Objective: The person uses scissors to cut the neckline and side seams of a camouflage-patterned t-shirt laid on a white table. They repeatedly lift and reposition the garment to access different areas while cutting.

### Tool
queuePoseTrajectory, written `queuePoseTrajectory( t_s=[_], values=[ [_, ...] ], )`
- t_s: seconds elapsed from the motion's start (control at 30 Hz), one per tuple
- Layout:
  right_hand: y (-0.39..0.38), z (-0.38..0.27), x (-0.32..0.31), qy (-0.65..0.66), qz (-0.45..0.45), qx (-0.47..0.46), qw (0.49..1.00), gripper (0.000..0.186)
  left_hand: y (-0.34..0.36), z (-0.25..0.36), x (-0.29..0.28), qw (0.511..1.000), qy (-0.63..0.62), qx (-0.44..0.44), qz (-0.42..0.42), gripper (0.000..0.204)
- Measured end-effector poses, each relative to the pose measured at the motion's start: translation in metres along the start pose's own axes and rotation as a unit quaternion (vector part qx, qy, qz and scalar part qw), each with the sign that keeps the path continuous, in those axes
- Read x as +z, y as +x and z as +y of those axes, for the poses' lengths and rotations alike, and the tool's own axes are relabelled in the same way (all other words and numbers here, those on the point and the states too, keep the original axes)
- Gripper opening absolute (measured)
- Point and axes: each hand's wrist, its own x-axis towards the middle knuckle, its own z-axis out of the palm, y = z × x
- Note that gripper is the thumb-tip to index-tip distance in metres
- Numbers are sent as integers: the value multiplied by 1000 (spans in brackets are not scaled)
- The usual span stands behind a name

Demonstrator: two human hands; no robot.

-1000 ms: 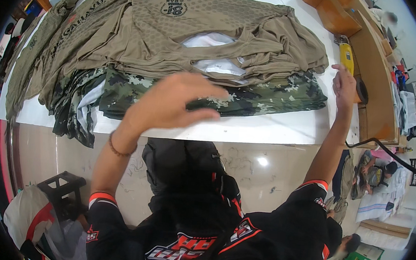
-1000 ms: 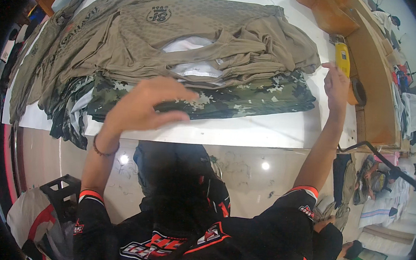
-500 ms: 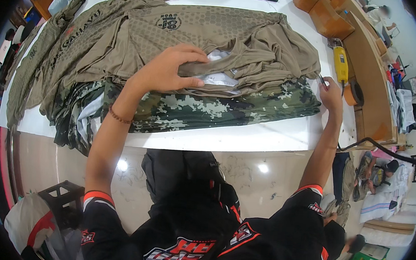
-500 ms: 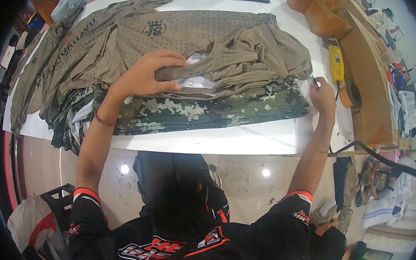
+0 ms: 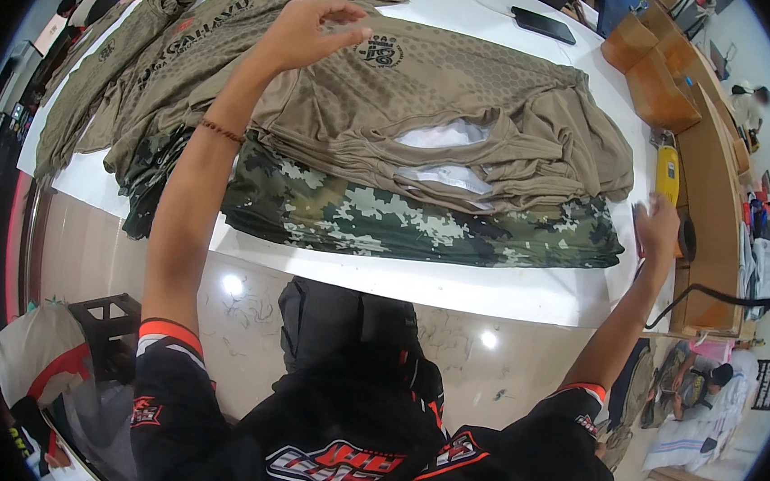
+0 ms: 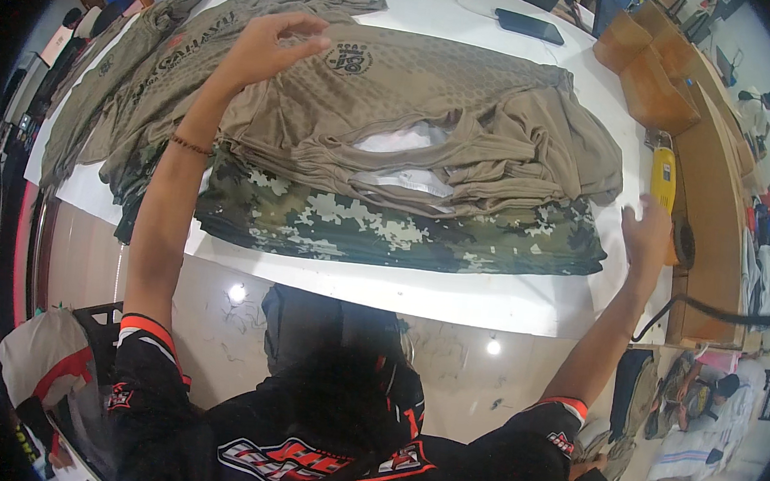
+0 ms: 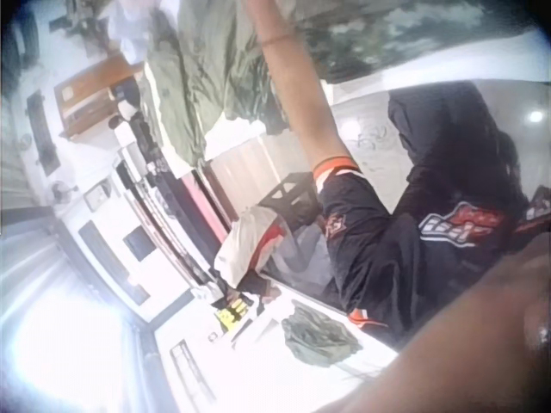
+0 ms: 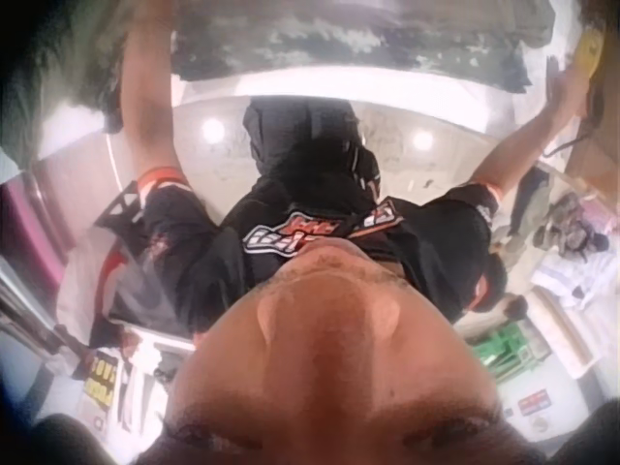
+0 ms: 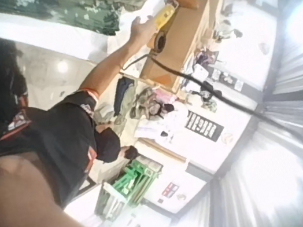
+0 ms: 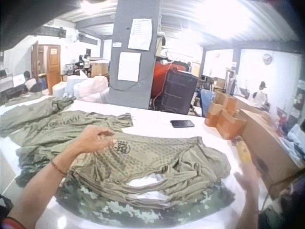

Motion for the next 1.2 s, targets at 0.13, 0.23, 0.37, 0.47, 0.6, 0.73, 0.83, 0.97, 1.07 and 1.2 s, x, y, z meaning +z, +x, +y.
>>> queuePoseTrajectory(
  t_s=[0.13, 0.23, 0.37, 0.47, 0.6, 0.73, 0.83, 0.97, 1.07, 1.2],
  values=[
    [17, -91, -1, 143, 138, -254, 947, 42, -12, 6, 47, 961, 184, 202, -46, 80],
    [30, -137, 6, 132, -7, -368, 920, 39, -49, 13, 95, 953, 163, 186, -176, 83],
    [69, -144, -16, 180, -353, -71, 915, 45, 6, 65, 1, 924, -119, -35, -362, 54],
    [129, -148, 14, 177, -136, -184, 957, 46, 26, -2, -17, 989, -47, -64, -126, 56],
    [209, -134, 98, 195, 4, -141, 971, 60, 40, -122, 3, 958, 174, -195, 119, 72],
    [212, -149, 99, 291, -217, 74, 929, 67, 39, -111, 13, 921, -62, -384, 28, 78],
    [206, -148, 99, 408, -298, 128, 853, 60, 38, -107, 7, 876, -190, -444, -9, 72],
    [193, -147, 88, 463, -325, 115, 817, 44, 35, -111, 10, 897, -183, -403, -1, 64],
    [170, -162, 62, 514, -316, 128, 787, 33, 28, -114, 13, 935, -87, -342, 25, 57],
    [173, -144, 51, 554, -261, 51, 789, 25, 24, -110, 4, 956, -102, -276, -18, 46]
  ],
)
